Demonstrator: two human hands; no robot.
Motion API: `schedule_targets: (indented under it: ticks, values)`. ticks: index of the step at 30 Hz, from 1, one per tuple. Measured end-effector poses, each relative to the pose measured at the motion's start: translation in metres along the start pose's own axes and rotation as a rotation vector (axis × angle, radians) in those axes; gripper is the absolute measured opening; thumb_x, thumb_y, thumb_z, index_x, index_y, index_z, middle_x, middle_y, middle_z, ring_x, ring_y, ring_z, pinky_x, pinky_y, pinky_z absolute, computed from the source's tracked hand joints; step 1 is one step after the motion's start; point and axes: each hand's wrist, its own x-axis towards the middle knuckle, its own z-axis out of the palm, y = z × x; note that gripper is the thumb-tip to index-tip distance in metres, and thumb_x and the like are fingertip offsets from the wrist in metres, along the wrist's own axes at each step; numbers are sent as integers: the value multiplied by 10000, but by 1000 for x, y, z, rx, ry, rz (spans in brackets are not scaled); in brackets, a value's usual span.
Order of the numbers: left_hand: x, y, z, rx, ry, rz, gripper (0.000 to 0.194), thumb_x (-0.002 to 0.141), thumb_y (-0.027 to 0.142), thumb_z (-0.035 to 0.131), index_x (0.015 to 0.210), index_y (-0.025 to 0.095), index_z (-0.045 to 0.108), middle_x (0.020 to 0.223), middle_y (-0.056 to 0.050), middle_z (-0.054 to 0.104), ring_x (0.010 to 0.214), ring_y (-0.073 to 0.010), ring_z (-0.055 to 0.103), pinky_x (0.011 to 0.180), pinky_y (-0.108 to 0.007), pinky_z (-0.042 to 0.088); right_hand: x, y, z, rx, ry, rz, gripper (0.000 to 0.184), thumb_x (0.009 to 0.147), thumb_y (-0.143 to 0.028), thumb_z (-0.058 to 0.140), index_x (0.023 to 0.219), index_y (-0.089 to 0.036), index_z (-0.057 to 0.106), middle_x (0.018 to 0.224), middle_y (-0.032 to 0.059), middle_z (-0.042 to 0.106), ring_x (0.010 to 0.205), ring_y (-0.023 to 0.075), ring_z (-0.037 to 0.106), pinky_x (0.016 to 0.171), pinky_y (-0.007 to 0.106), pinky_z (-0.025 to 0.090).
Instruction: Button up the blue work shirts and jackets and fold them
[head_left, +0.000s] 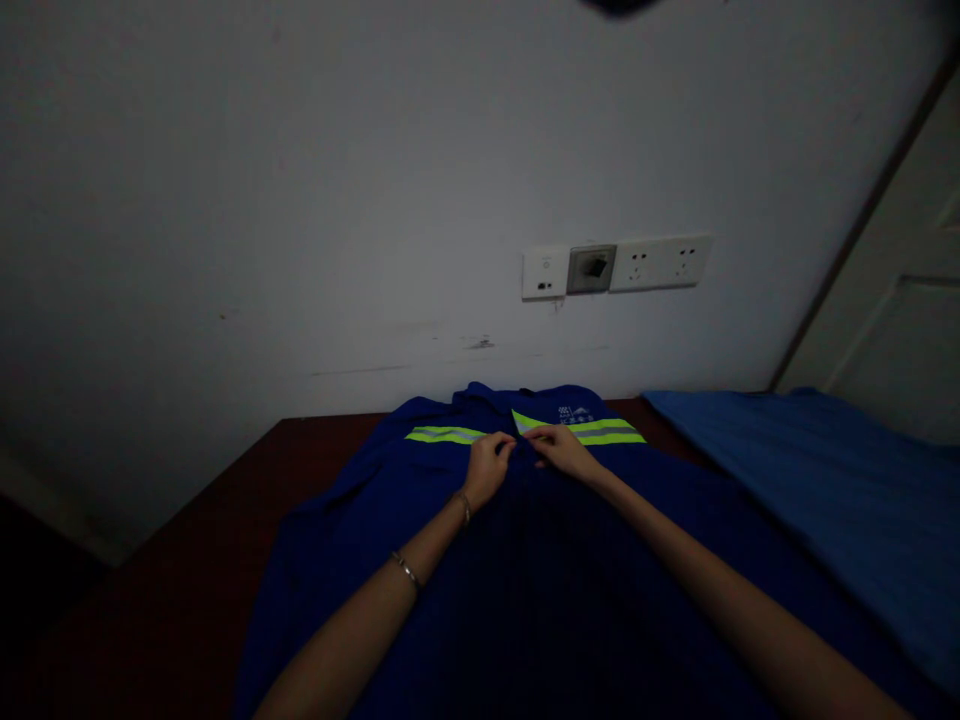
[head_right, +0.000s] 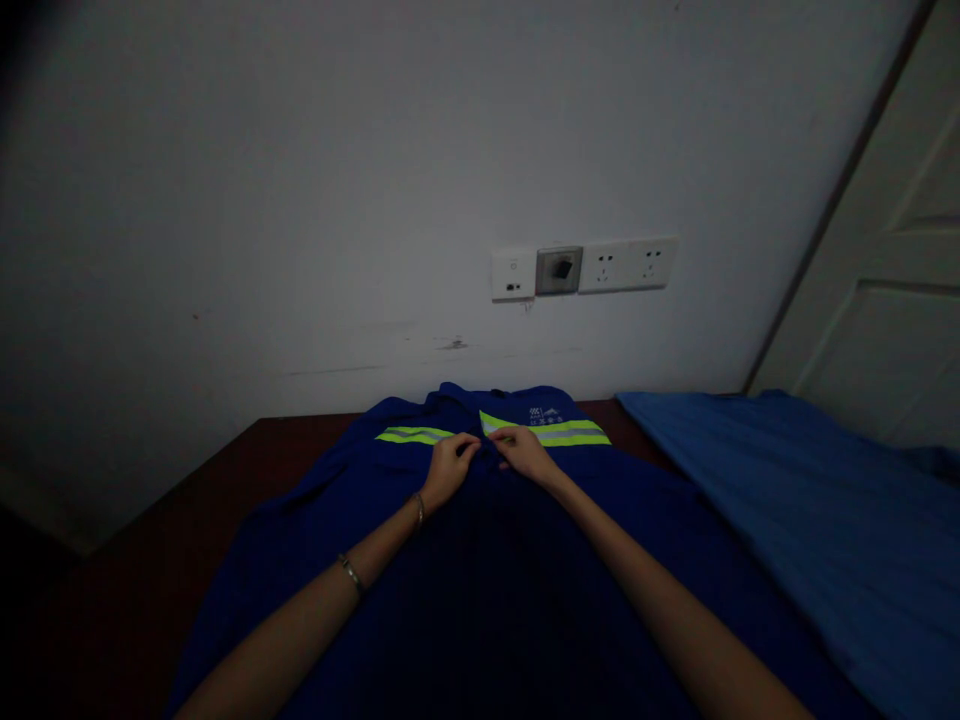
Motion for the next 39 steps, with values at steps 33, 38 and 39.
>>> schedule_targets:
  ticks: [33, 38, 39]
  values:
    - [5, 3, 8, -312, 68, -275, 336, 736, 158, 530, 1067, 129, 477, 680, -18, 633, 652, -128, 602, 603, -220, 440, -11, -10, 6, -810, 92, -507, 214, 855, -245, 419, 928, -178, 609, 926, 64, 586, 832, 148, 557, 741, 259, 427]
    - [5, 1, 8, -333, 63, -286, 354, 718, 101, 536, 1066, 141, 484, 744, -35, 650, 715, -131, 620, 654, -226, 456, -15, -13, 7, -890, 130, -521, 218, 860, -256, 413, 930, -198, 610, 923, 60, 587, 838, 152, 553, 716, 252, 430]
    - [5, 1, 8, -324, 61, -289, 352, 718, 94, 533, 1063, 139, 488, 741, -36, 650, 711, -130, 620, 652, -225, 456, -15, -12, 8, -901, 139, -526, 217, 860, -257, 414, 931, -198, 610, 923, 61, 587, 845, 155, 551, 715, 253, 431]
